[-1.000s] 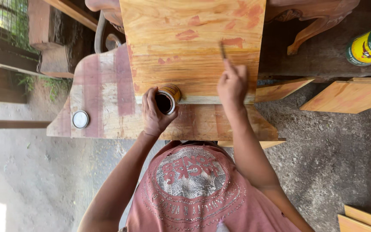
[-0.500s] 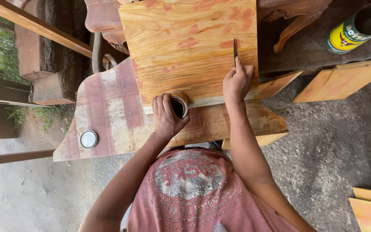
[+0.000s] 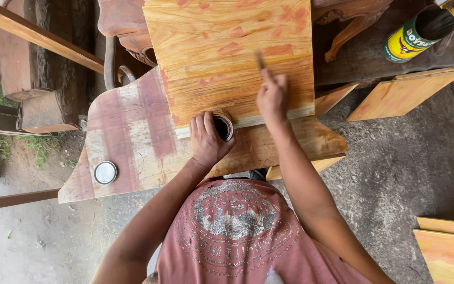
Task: The person applies reddish-brown wood stain to a wooden panel using a small brush, dipping the brush into an open can of stain and brushing the liquid across the panel surface. They reposition the panel and continue brushing, then walk away across the workshop floor at the end.
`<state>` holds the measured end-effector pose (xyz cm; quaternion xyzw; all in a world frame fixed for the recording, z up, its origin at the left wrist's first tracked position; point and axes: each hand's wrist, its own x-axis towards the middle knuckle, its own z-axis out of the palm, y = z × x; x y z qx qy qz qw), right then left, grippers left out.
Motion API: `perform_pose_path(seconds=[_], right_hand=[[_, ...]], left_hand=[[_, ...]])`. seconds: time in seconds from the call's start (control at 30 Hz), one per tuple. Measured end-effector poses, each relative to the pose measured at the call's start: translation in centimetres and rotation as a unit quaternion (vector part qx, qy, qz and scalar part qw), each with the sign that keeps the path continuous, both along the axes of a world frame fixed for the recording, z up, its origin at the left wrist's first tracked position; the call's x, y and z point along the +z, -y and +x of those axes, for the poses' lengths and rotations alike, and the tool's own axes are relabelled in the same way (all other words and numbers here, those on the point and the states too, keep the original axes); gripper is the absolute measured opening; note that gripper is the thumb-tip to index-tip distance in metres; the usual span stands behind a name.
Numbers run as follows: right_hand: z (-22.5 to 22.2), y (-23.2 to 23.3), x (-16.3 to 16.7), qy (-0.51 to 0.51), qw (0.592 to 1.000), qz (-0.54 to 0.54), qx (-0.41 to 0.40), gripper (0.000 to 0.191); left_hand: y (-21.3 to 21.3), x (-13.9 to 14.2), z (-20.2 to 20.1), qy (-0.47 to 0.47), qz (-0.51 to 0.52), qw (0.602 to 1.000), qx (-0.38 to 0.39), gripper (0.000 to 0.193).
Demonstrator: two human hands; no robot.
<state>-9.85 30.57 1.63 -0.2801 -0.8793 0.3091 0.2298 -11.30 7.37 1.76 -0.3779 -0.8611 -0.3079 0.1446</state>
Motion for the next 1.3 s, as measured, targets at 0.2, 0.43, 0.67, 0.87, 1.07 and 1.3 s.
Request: perform_pose_path(seconds=[0.2,0.43,0.67,0.87,1.07,1.3], right_hand=[[1.1,-1.7,-0.8,-0.093,0.992,0.023,-0.087,0.031],[2.6,-3.8,-0.8,0.023,0.999,-0.015,0.029,0.029],[1.3,-3.9,0.0,-0.03,0.998,-0.017,-0.047,0.031],[1.5,-5.0,-0.4,-0.008,0.994,-0.06,-0.092,0.031],[3.1,-6.5,-1.0,0.047,0.999,0.008,0.002,0.03],[3.1,-4.1,-1.3,0.064,0.996,-0.067,0.012,0.034]], left_hand=[[0.3,0.3,-0.1,0.012,-0.008,1.0,-0.011,0.091],[-0.1,0.5,-0.2,-0.013,-0.008,1.0,-0.002,0.089],[0.0,0.6,-0.1,-0.007,-0.014,1.0,0.001,0.09],[-0.1,0.9,-0.3,-0.007,-0.004,1.0,-0.002,0.091],[0.0,0.6,-0.2,-0.001,-0.006,1.0,0.001,0.09],[0.0,0.5,-0.3,-0.009,-0.019,1.0,0.004,0.089]])
